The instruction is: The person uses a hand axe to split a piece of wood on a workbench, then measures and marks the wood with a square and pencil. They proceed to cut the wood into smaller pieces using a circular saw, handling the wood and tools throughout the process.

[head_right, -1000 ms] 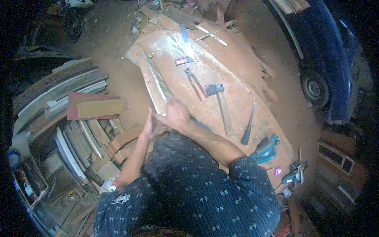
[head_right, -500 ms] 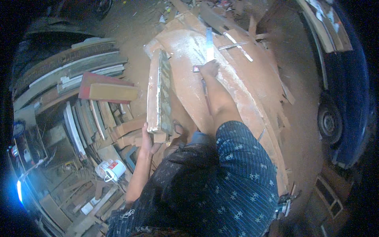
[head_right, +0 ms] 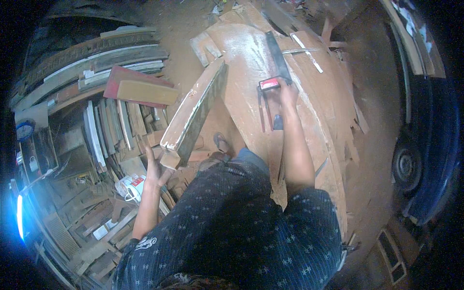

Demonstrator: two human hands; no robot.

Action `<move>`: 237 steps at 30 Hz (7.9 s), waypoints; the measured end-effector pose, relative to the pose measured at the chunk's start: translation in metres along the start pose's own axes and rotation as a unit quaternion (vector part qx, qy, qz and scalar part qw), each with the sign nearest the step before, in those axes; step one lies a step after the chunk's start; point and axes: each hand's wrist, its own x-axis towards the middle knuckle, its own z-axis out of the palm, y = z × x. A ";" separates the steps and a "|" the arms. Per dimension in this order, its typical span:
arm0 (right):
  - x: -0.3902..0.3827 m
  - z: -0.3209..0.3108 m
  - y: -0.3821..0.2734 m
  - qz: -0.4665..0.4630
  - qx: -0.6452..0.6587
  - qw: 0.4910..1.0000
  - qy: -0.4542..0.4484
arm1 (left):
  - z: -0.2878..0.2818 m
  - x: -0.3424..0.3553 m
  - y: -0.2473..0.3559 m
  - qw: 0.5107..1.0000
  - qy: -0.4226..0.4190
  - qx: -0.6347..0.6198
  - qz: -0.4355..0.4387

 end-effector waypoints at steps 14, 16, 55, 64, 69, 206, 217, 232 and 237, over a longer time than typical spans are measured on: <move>-0.131 -0.023 0.038 -0.024 0.007 0.994 -0.108 | 0.115 -0.010 0.019 0.563 0.104 0.765 0.296; -0.143 -0.010 0.029 -0.032 -0.044 0.989 -0.137 | 0.123 -0.013 0.023 0.525 0.101 0.774 0.339; -0.180 0.075 -0.043 -0.035 -0.229 0.937 -0.262 | 0.197 0.028 0.061 0.426 0.147 0.756 0.474; -0.099 0.054 0.005 -0.049 -0.159 0.953 -0.253 | 0.168 0.016 0.066 0.451 0.129 0.752 0.463; -0.011 0.033 0.055 -0.023 -0.154 0.965 -0.211 | 0.154 0.017 0.076 0.499 0.127 0.739 0.435; -0.291 -0.046 0.102 -0.151 -0.414 0.893 -0.088 | -0.224 0.025 -0.270 0.828 0.027 0.536 0.165; -0.213 0.000 0.092 -0.197 -0.431 0.877 -0.078 | -0.110 0.074 -0.266 0.850 -0.089 0.496 0.152; -0.092 0.134 0.062 -0.208 -0.401 0.889 -0.071 | 0.002 0.173 -0.290 0.872 -0.018 0.487 0.042; -0.032 0.193 0.051 -0.230 -0.395 0.887 -0.068 | 0.000 0.208 -0.300 0.873 -0.002 0.484 0.058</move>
